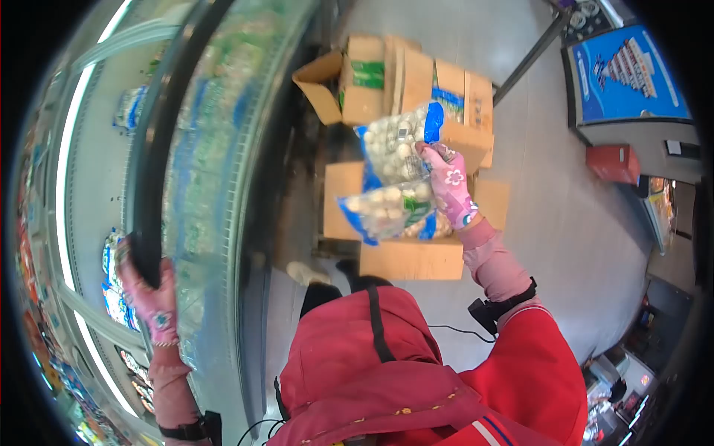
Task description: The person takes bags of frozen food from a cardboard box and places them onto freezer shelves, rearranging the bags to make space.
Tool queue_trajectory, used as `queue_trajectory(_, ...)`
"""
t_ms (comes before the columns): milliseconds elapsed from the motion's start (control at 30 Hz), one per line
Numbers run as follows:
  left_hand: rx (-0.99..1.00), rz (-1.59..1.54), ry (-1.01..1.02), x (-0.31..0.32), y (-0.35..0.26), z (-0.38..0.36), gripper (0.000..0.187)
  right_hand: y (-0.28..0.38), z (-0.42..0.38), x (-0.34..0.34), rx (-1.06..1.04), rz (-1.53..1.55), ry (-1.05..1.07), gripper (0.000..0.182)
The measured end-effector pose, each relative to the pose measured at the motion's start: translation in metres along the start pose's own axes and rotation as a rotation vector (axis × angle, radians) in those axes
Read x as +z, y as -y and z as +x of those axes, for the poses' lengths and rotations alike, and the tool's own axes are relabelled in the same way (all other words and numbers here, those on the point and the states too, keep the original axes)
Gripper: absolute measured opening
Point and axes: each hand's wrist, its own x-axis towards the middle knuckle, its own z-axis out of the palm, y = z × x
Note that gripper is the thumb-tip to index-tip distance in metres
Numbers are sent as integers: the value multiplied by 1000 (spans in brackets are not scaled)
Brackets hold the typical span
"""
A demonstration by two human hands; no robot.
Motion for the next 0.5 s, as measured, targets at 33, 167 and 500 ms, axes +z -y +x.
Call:
queue_trajectory(33,-31,15,-5,-4,-7,-2,64,34,-10,17,-46,1,16,22)
queue_trajectory(167,77,-642,57,-23,-46,-13,70,150,-67,89,-246,93,179,23)
queue_trajectory(500,-189,-849,526,-168,-2,-47,55,259,-274,329,-491,-183,801,22)
